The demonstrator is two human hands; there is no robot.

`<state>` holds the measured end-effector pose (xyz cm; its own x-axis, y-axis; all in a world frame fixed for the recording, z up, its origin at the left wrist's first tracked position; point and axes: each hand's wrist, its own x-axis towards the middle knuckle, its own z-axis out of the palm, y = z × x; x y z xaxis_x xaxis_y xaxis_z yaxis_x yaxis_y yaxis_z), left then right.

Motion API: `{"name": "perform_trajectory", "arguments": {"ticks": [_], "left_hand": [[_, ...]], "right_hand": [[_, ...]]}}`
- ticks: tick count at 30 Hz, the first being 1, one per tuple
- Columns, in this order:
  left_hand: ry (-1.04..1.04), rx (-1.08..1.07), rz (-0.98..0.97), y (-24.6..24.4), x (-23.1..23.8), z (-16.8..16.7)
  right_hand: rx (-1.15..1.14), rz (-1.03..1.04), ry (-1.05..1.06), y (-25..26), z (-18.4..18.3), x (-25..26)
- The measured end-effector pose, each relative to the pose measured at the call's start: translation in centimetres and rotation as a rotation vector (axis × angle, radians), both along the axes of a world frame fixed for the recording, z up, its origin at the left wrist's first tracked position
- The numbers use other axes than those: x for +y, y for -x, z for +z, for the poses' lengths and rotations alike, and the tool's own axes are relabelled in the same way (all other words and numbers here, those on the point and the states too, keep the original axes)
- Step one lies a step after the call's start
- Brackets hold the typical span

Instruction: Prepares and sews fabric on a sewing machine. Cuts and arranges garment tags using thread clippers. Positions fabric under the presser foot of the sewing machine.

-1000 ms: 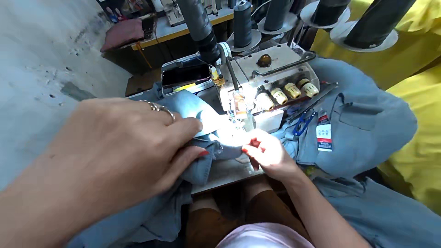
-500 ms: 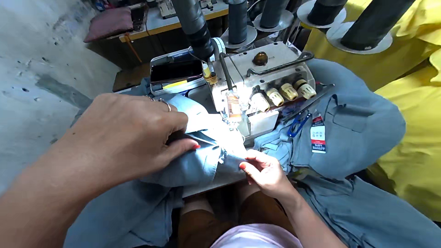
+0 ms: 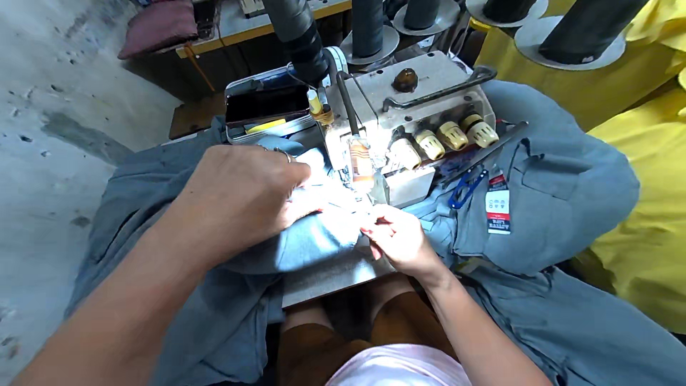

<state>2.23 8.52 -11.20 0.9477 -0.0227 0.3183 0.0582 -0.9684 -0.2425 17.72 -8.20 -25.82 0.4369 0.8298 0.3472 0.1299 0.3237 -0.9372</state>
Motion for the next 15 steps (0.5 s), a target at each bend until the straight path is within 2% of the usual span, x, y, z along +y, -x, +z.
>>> {"name": "perform_trajectory", "arguments": {"ticks": [9,15], "left_hand": [[0.113,0.065,0.046,-0.6,0.4,-0.2],[0.107,0.057,-0.065,-0.6,-2.8,-0.3]], "right_hand": [[0.111,0.064,0.068,0.0,0.6,-0.2],[0.024,0.015,-0.066,1.7,0.6,-2.3]]}}
